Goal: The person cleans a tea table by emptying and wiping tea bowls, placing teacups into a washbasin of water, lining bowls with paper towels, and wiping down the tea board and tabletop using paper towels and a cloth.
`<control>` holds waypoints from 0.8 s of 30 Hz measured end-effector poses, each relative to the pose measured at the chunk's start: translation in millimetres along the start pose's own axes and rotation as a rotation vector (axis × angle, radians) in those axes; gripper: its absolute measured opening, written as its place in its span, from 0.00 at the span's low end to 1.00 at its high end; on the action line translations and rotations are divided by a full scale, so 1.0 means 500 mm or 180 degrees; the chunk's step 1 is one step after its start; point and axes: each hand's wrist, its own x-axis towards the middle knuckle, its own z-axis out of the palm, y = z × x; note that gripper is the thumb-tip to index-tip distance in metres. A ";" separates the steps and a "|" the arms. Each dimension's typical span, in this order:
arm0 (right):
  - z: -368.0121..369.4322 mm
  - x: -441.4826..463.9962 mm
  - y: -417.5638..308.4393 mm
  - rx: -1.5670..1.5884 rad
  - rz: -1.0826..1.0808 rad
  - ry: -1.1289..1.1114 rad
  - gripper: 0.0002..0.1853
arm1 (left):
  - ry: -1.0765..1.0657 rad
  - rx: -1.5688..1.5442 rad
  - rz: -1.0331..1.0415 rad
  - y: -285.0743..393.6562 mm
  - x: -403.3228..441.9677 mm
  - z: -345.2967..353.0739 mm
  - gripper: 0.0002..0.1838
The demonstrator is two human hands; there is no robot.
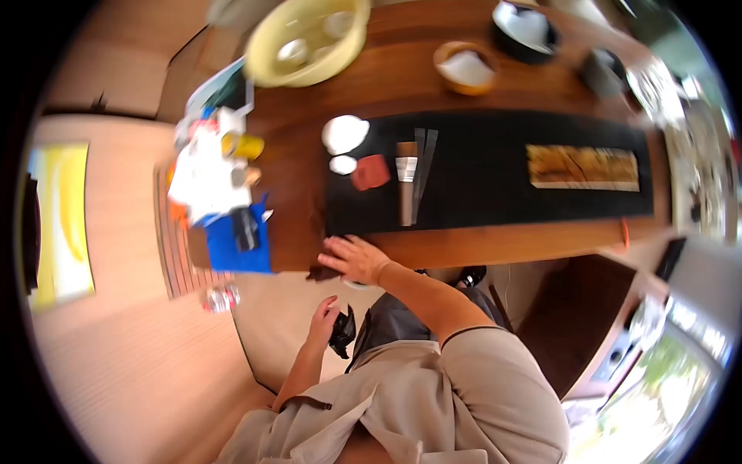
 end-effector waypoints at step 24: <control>0.564 -1.106 0.510 0.4791 0.5768 0.5920 0.44 | -0.1728 0.3614 -0.0599 -0.314 0.277 0.590 0.23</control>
